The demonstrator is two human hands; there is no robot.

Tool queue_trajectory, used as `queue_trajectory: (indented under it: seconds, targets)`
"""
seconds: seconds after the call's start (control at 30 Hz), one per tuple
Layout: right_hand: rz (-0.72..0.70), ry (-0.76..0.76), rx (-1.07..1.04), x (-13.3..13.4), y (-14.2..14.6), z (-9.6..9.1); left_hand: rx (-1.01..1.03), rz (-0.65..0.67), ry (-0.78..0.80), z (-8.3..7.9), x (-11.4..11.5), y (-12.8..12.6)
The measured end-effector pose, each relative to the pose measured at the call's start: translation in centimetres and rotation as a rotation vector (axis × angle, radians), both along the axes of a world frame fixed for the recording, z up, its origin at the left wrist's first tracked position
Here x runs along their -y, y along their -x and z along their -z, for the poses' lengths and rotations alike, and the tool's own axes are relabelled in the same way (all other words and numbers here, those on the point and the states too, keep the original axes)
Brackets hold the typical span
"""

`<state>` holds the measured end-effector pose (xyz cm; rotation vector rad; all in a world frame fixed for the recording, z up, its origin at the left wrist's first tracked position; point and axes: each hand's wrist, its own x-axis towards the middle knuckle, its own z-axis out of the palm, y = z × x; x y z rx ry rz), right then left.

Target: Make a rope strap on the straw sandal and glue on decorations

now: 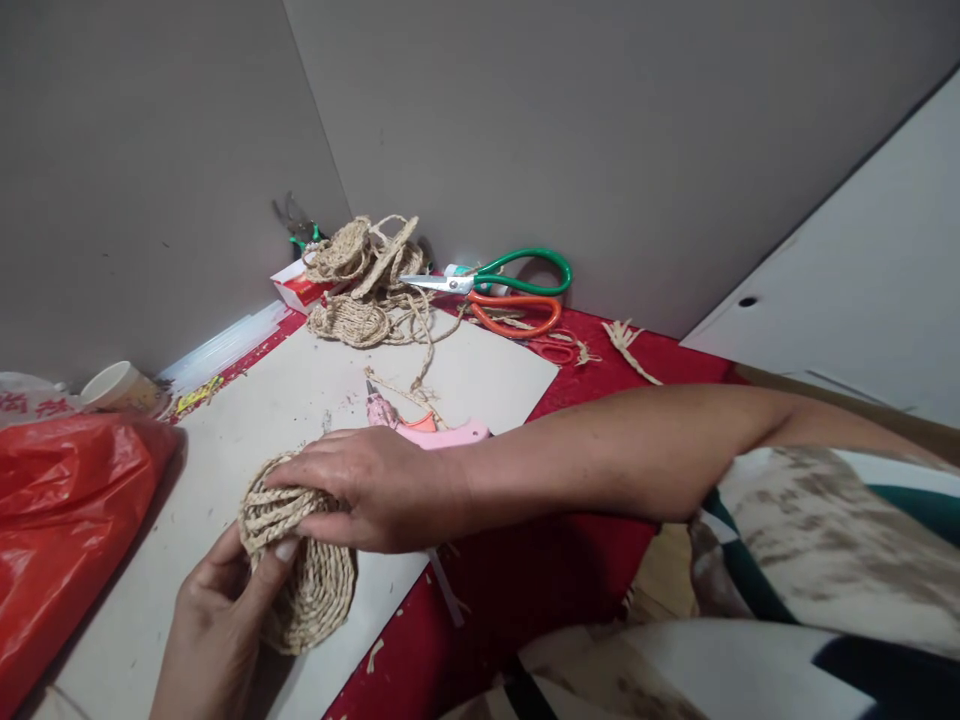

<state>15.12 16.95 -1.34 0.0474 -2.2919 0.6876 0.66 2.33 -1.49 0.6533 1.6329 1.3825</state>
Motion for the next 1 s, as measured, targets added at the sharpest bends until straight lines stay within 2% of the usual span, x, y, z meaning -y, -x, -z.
queue_trajectory:
  seconds: [0.1,0.17,0.27,0.33,0.43,0.53,0.63,0.83,0.93,1.0]
  targets:
    - [-0.014,0.046,-0.079,0.1,0.0,-0.4,0.116,0.008,-0.031,0.2,-0.3,0.7]
    - [0.049,0.153,-0.153,0.1,0.0,-0.8,0.178,-0.019,-0.057,0.3,-0.6,1.3]
    - [0.126,0.458,-0.122,0.1,0.2,-1.3,0.226,-0.090,-0.082,0.3,-0.8,2.0]
    - [0.121,0.675,-0.030,0.0,0.3,-1.6,0.234,-0.118,-0.098,0.2,-0.9,2.3]
    - [0.068,0.953,0.158,-0.2,0.5,-1.9,0.233,-0.138,-0.105,0.1,-0.9,2.4]
    - [-0.059,1.171,0.315,-0.3,0.6,-1.8,0.235,-0.125,-0.081,0.0,-0.9,2.4]
    - [-0.132,1.205,0.356,-0.4,0.7,-1.6,0.216,-0.088,-0.057,0.0,-0.9,2.4]
    - [-0.117,1.143,0.400,-0.7,0.7,-1.2,0.119,-0.053,-0.018,-0.4,-1.0,2.1]
    - [-0.084,1.076,0.372,-0.8,0.6,-1.2,-0.207,-0.134,-0.145,-0.7,-0.8,2.1]
    - [-0.073,1.041,0.345,-0.8,0.6,-1.1,-0.627,-0.182,-0.335,-0.9,-0.4,2.3]
